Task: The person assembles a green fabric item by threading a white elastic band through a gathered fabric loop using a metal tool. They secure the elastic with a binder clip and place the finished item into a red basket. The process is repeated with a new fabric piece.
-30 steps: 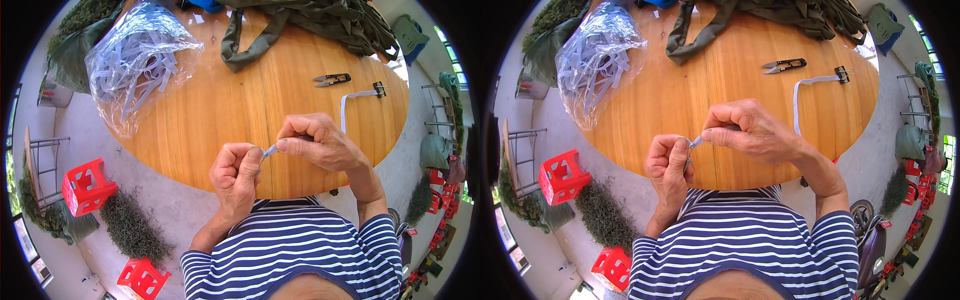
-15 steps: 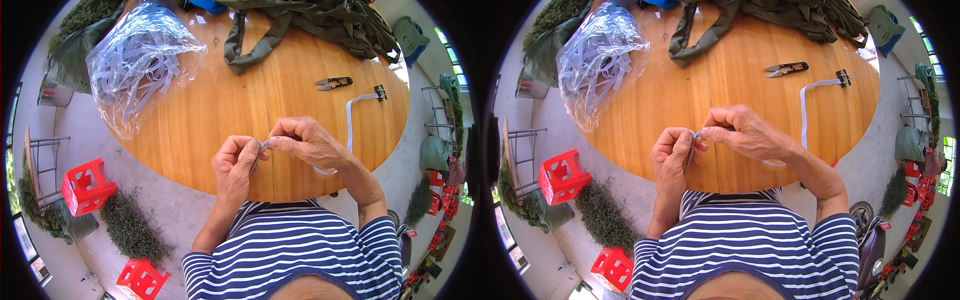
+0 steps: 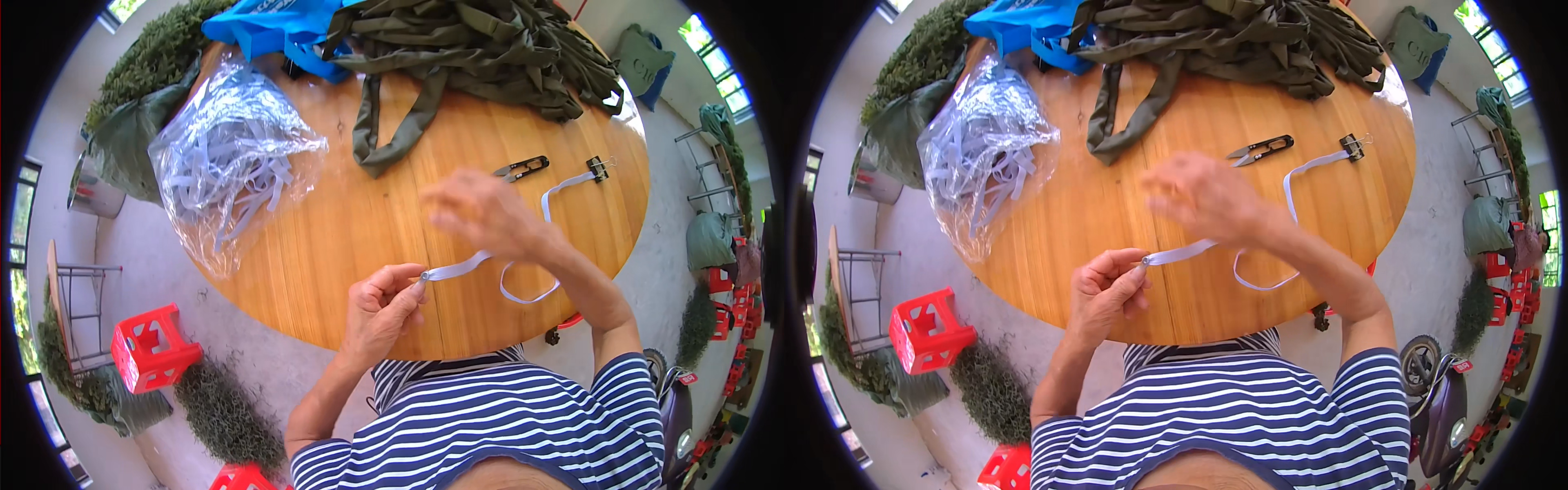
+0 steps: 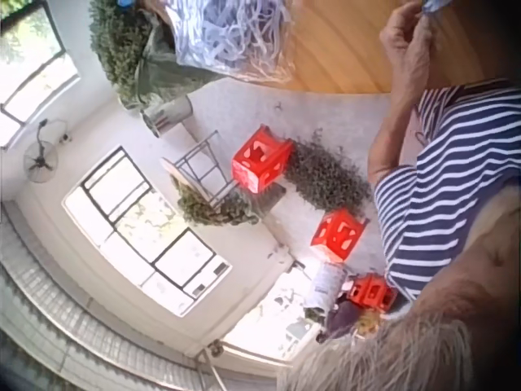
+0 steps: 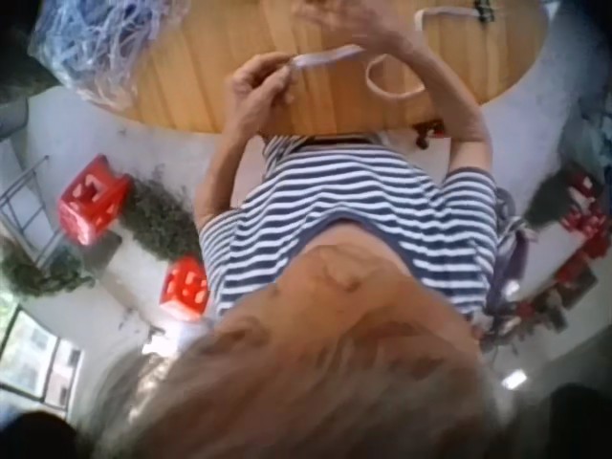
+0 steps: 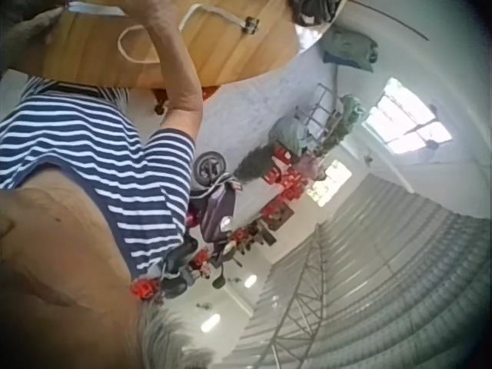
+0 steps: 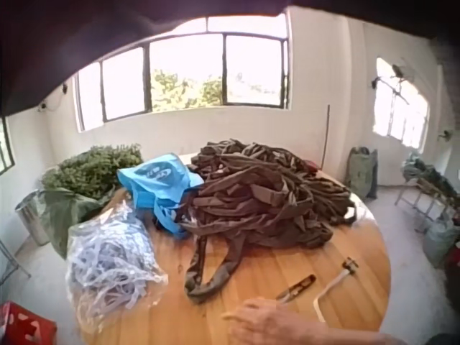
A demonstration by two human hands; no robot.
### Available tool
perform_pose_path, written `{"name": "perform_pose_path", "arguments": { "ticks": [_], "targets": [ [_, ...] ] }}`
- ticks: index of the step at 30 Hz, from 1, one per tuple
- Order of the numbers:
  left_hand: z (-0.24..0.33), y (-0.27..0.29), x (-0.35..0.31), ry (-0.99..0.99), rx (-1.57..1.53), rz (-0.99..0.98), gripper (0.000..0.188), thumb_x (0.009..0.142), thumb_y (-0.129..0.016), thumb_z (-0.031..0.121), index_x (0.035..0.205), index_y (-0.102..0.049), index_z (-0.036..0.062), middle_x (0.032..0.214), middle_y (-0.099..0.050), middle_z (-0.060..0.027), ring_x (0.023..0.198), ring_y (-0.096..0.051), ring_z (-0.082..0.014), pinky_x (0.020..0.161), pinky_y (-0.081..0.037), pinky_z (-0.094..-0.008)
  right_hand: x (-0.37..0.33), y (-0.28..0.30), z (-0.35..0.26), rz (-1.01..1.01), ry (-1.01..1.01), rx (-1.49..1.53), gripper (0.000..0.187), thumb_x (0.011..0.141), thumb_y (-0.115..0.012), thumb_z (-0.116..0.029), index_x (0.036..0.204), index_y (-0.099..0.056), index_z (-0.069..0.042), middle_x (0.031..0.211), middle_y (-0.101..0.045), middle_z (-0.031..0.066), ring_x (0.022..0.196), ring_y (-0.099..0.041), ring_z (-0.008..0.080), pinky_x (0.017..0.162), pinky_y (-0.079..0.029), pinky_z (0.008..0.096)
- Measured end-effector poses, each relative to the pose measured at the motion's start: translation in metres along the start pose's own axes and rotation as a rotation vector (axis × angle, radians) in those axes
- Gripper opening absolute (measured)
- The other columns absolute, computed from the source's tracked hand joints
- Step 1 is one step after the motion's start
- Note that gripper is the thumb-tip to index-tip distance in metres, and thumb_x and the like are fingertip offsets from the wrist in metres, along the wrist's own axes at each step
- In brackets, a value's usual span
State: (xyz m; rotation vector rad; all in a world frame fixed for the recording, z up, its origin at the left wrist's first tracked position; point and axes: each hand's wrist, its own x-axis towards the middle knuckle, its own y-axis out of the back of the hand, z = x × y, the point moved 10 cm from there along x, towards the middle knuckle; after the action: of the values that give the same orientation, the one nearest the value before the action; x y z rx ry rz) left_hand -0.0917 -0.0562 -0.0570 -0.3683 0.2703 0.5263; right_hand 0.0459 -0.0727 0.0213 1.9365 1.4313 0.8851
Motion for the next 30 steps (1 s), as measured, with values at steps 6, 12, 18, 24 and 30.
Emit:
{"name": "perform_pose_path", "arguments": {
  "ticks": [6, 12, 18, 24, 30],
  "targets": [
    [0.024, -0.051, 0.031, -0.211, 0.585, -0.232, 0.02, 0.083, -0.055, 0.007, 0.101, -0.056, -0.0009, 0.072, -0.059, -0.005, 0.06, -0.054, -0.009, 0.053, -0.044, -0.0217, 0.078, -0.006, 0.028, 0.262, 0.259, -0.437, 0.023, 0.073, -0.05, -0.009, 0.093, -0.061, -0.01, 0.093, -0.057, 0.0088, 0.096, -0.049, 0.026, 0.08, -0.04, 0.0371],
    [0.047, -0.085, 0.028, -0.747, 0.997, -0.132, 0.02, 0.075, -0.058, 0.005, 0.094, -0.06, 0.0049, 0.075, -0.061, -0.0093, 0.067, -0.057, -0.0228, 0.059, -0.046, -0.0311, 0.067, -0.03, 0.02, 0.089, 0.382, -0.423, 0.015, 0.07, -0.052, -0.004, 0.084, -0.057, -0.005, 0.087, -0.056, 0.0083, 0.091, -0.049, 0.0261, 0.078, -0.042, 0.034],
    [0.044, -0.096, 0.013, -0.893, 1.268, -0.099, 0.022, 0.066, -0.06, 0.004, 0.088, -0.061, 0.0092, 0.074, -0.058, -0.0048, 0.071, -0.054, -0.0215, 0.059, -0.045, -0.032, 0.03, -0.054, -0.009, -0.093, 0.4, -0.09, 0.017, 0.073, -0.057, -0.008, 0.09, -0.056, -0.005, 0.089, -0.055, 0.0081, 0.092, -0.05, 0.0266, 0.078, -0.045, 0.0328],
    [0.041, -0.101, 0.011, -1.015, 1.263, -0.115, 0.021, 0.065, -0.064, 0.006, 0.086, -0.061, 0.0082, 0.073, -0.057, -0.0042, 0.071, -0.052, -0.0212, 0.06, -0.044, -0.0309, 0.047, 0.013, 0.007, 0.275, 0.349, -0.389, 0.028, 0.072, -0.062, -0.016, 0.098, -0.056, -0.008, 0.1, -0.054, 0.0068, 0.095, -0.05, 0.0244, 0.083, -0.041, 0.0361],
    [0.057, -0.091, 0.013, -0.975, 1.028, -0.086, 0.014, 0.071, -0.065, 0.009, 0.084, -0.061, 0.0057, 0.074, -0.059, -0.0073, 0.067, -0.053, -0.0225, 0.058, -0.044, -0.0308, 0.075, 0.063, 0.078, 0.42, 0.096, -0.774, 0.016, 0.074, -0.059, -0.02, 0.088, -0.06, -0.012, 0.094, -0.056, 0.0028, 0.094, -0.048, 0.0194, 0.075, -0.036, 0.0328]
  ]
}}
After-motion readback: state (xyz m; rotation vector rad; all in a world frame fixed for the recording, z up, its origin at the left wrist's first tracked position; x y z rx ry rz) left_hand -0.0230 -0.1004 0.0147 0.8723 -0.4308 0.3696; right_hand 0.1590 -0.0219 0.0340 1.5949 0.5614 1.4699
